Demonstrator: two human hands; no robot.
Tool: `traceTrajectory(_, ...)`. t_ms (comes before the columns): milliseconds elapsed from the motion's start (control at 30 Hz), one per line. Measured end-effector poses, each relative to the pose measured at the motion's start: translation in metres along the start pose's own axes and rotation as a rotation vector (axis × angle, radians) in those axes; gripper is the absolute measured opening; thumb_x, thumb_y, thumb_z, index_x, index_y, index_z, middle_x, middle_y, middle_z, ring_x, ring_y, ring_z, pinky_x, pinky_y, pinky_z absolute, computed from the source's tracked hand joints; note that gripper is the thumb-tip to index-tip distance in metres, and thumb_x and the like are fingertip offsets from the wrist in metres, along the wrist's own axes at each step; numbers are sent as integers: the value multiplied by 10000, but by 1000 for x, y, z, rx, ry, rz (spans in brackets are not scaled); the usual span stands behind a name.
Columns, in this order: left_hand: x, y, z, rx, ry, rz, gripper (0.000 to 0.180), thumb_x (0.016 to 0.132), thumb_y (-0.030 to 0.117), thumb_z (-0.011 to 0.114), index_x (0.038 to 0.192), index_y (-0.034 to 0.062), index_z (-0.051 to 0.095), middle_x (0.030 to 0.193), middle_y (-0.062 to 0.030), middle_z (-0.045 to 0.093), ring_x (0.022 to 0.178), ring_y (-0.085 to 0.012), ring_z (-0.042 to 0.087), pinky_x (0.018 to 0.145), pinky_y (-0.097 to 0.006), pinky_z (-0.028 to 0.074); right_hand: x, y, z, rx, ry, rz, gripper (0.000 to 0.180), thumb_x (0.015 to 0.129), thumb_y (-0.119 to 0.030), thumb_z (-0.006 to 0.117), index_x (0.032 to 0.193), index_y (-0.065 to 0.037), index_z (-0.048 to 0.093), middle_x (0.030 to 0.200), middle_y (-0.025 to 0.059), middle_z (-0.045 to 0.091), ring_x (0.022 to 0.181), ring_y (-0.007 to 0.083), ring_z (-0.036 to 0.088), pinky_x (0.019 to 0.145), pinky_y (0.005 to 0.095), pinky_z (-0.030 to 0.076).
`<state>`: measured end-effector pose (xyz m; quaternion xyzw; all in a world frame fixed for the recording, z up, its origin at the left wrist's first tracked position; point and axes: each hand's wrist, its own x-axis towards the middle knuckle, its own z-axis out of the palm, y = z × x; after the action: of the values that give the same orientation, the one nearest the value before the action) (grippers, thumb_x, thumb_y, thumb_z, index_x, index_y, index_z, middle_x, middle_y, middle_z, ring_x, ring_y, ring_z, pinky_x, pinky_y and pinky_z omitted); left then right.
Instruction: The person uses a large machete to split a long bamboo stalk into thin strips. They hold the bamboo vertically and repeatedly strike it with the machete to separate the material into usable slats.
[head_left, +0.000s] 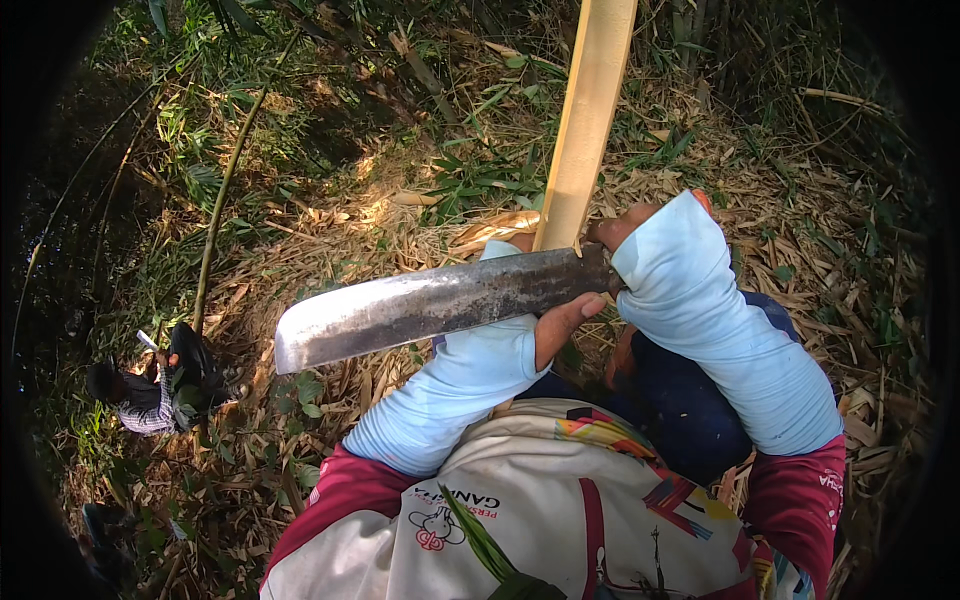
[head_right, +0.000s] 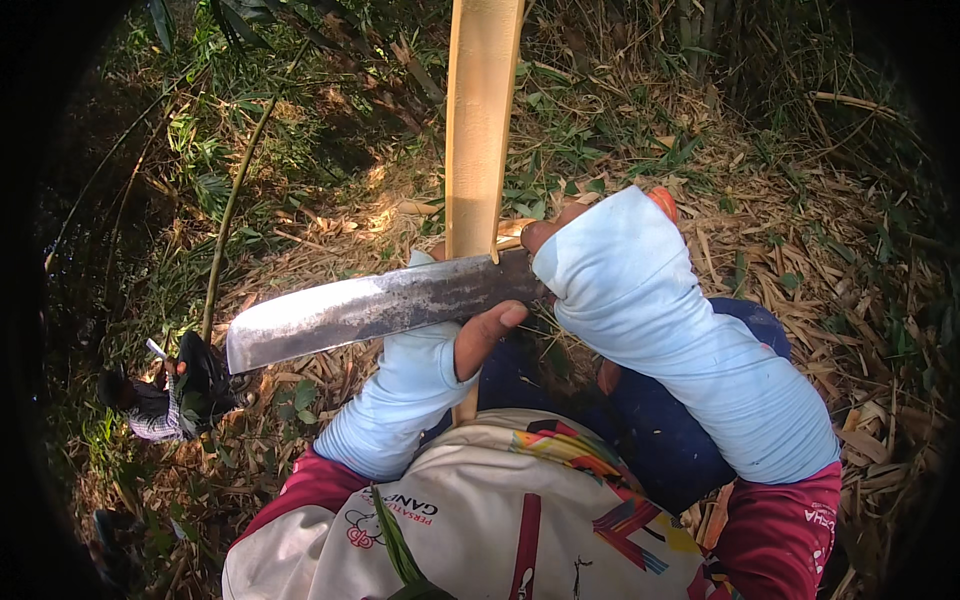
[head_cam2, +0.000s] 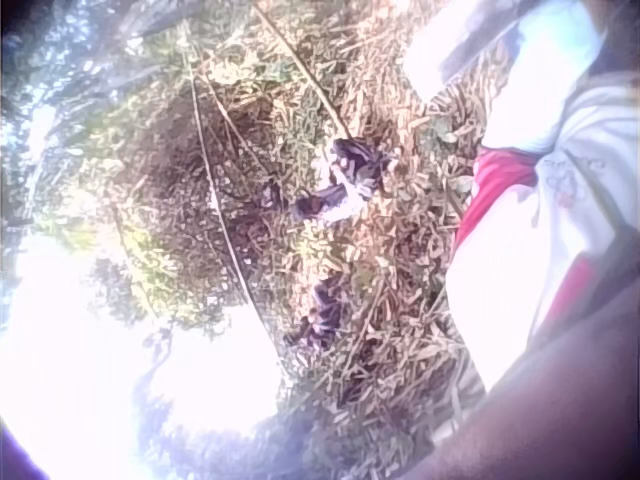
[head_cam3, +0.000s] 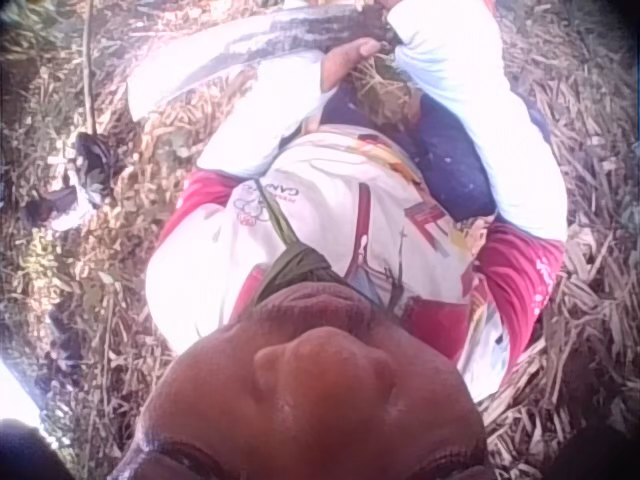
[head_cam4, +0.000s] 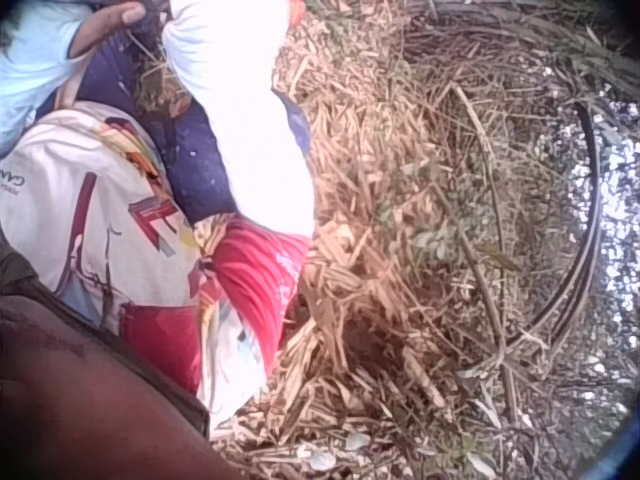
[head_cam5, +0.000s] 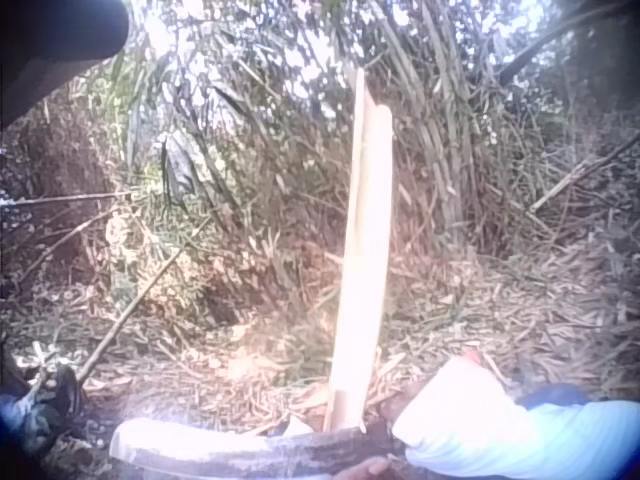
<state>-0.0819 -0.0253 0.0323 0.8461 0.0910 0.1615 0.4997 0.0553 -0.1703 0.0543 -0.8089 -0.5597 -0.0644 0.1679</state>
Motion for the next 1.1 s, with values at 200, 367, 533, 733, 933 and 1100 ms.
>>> traceTrajectory(200, 0, 5, -5, 110, -28, 6, 452, 807, 169, 819, 1144, -24, 586, 992, -102, 695, 911, -156, 644, 807, -299, 512, -3, 2, 1, -36, 47, -40, 247, 731, -154, 674, 971, -100, 646, 850, 98, 656, 792, 304, 676, 682, 469, 467)
traceTrajectory(367, 1, 3, -3, 54, -6, 2, 405, 800, 176, 823, 1102, -15, 631, 966, -100, 707, 885, -155, 652, 789, -293, 516, 0, 3, -3, 17, -35, -20, 291, 725, -174, 703, 996, -88, 641, 858, 110, 649, 811, 312, 671, 695, 442, 490)
traceTrajectory(533, 3, 5, 0, -40, 62, 26, 278, 811, 270, 795, 971, 57, 715, 874, -90, 722, 779, -210, 681, 694, -336, 518, -2, 4, 2, 34, 30, -30, 294, 716, -177, 715, 983, -79, 639, 857, 117, 653, 816, 308, 670, 705, 418, 504)
traceTrajectory(733, 8, -1, -4, -60, -11, -49, 282, 785, 261, 823, 955, 59, 724, 861, -95, 733, 735, -195, 683, 670, -322, 527, 1, 4, 3, 19, 7, -15, 234, 718, -150, 677, 942, -93, 643, 803, 106, 651, 784, 304, 671, 691, 415, 501)
traceTrajectory(933, 13, 5, -11, -75, -26, -141, 612, 731, 216, 851, 1193, -30, 535, 939, -78, 667, 832, -142, 648, 754, -280, 532, 3, 5, 4, 202, 38, -32, 170, 710, -105, 643, 878, -78, 642, 736, 115, 637, 703, 321, 667, 621, 431, 513)
traceTrajectory(1100, 13, 0, -9, -107, -19, -86, 658, 736, 222, 837, 1218, -42, 476, 1001, -90, 645, 930, -148, 616, 825, -299, 503, 3, 2, 4, 187, 85, -45, 166, 708, -98, 648, 872, -75, 643, 709, 123, 630, 674, 330, 662, 581, 433, 520)
